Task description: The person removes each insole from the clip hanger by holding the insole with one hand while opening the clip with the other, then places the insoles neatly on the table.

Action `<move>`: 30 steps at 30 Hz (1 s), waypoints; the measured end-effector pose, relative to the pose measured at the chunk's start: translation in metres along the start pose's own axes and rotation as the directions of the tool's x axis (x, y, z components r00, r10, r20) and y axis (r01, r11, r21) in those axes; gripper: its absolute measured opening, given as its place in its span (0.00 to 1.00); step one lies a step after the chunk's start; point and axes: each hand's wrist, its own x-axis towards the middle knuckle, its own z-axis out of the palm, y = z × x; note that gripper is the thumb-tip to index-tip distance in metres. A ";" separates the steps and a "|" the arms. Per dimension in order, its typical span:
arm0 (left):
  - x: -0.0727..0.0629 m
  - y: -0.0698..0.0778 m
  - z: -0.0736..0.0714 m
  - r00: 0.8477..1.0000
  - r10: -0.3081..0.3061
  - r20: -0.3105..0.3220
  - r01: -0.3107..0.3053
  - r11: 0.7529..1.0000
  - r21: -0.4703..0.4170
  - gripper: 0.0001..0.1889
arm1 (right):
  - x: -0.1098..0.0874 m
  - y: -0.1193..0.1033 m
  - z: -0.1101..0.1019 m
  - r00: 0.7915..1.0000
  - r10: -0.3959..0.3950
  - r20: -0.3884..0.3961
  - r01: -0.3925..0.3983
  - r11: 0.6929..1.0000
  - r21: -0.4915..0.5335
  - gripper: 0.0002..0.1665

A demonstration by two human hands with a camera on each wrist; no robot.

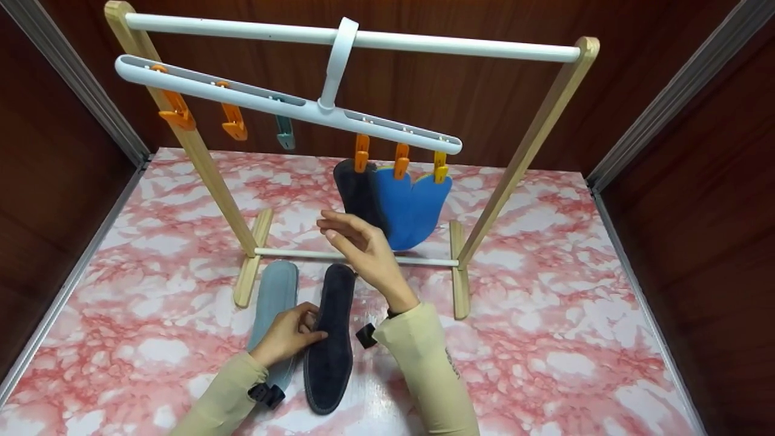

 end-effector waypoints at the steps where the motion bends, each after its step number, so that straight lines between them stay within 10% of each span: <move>1: 0.000 0.000 0.000 1.000 0.005 -0.003 -0.005 1.000 0.015 0.16 | 0.000 0.000 0.000 1.000 -0.004 0.000 0.004 1.000 0.004 0.23; 19: 0.004 0.013 0.010 0.998 0.014 -0.064 0.006 0.950 0.311 0.30 | 0.000 -0.002 -0.003 1.000 -0.015 -0.021 0.014 1.000 -0.015 0.21; 30: 0.005 0.024 0.014 0.997 -0.013 -0.077 0.053 0.831 0.553 0.31 | 0.001 -0.003 -0.004 0.999 -0.025 -0.028 0.025 1.000 -0.016 0.21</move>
